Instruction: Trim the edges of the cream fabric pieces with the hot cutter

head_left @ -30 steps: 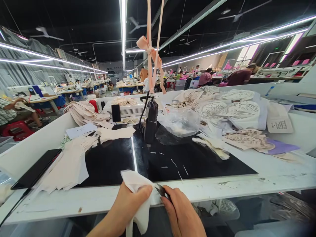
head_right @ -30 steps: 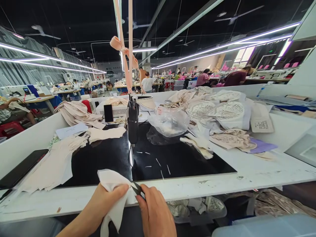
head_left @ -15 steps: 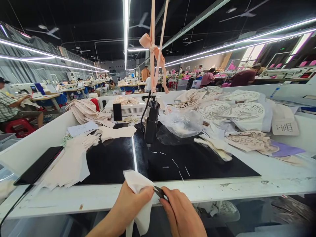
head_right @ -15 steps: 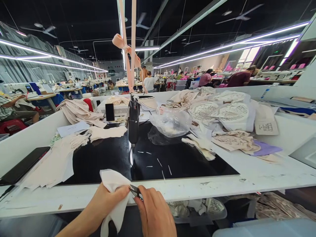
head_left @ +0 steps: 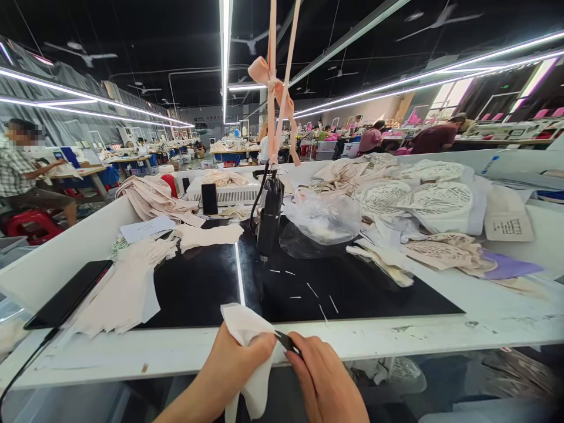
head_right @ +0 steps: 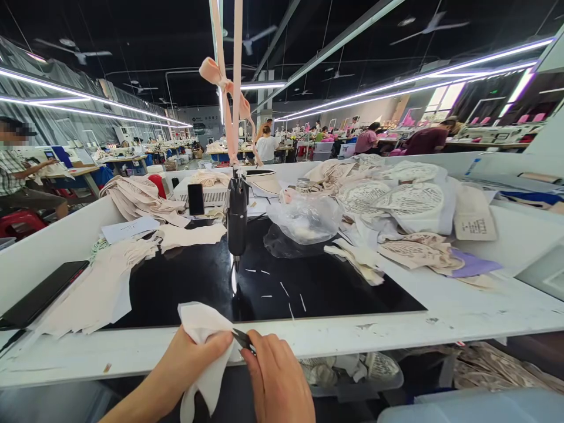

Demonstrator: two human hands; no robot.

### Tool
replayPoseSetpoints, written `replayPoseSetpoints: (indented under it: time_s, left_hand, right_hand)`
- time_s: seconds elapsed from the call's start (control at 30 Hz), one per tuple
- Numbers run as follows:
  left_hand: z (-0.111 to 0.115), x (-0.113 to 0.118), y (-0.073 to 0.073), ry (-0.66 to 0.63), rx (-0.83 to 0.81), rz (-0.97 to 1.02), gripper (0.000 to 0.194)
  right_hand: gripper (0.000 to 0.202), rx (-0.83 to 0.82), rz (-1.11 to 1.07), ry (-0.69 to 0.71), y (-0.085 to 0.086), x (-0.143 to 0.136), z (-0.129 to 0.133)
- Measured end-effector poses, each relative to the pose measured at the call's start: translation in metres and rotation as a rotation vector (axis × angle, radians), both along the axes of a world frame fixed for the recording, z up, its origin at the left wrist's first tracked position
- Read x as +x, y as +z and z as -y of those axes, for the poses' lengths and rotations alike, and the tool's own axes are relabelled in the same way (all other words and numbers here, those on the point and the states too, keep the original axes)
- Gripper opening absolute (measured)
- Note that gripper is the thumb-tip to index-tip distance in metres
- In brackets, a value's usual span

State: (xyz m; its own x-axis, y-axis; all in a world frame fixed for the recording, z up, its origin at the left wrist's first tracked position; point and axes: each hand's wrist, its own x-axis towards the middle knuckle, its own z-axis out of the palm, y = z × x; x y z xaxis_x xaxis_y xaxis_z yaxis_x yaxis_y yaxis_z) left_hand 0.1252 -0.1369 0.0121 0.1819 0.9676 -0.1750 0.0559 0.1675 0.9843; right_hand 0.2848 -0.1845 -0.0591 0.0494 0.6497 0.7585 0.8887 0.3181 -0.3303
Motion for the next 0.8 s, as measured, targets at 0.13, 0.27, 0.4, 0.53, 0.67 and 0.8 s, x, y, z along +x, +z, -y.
replayPoseSetpoints:
  time_s: [0.13,0.27,0.4,0.53,0.67,0.8]
  left_hand:
    - [0.001,0.000,-0.002,0.011,-0.008,0.001,0.027]
    - [0.001,0.000,-0.002,0.009,0.004,0.028,0.029]
    - [0.001,0.000,-0.002,-0.008,0.010,0.038,0.029]
    - [0.001,-0.001,-0.001,-0.017,-0.010,0.040,0.028]
    - [0.000,-0.003,-0.003,-0.053,-0.040,0.039,0.025]
    - [-0.001,-0.005,-0.007,-0.073,-0.064,0.071,0.027]
  right_hand:
    - [0.039,-0.014,0.002,-0.002,0.000,-0.001,0.001]
    - [0.039,-0.010,-0.017,0.017,0.001,-0.001,0.001]
    - [0.038,-0.004,0.019,0.021,0.002,0.004,0.000]
    - [0.034,-0.008,0.068,0.078,0.001,0.011,-0.001]
    - [0.032,-0.023,0.059,0.074,-0.002,0.014,-0.001]
    - [0.033,-0.007,0.059,0.065,-0.003,0.014,0.000]
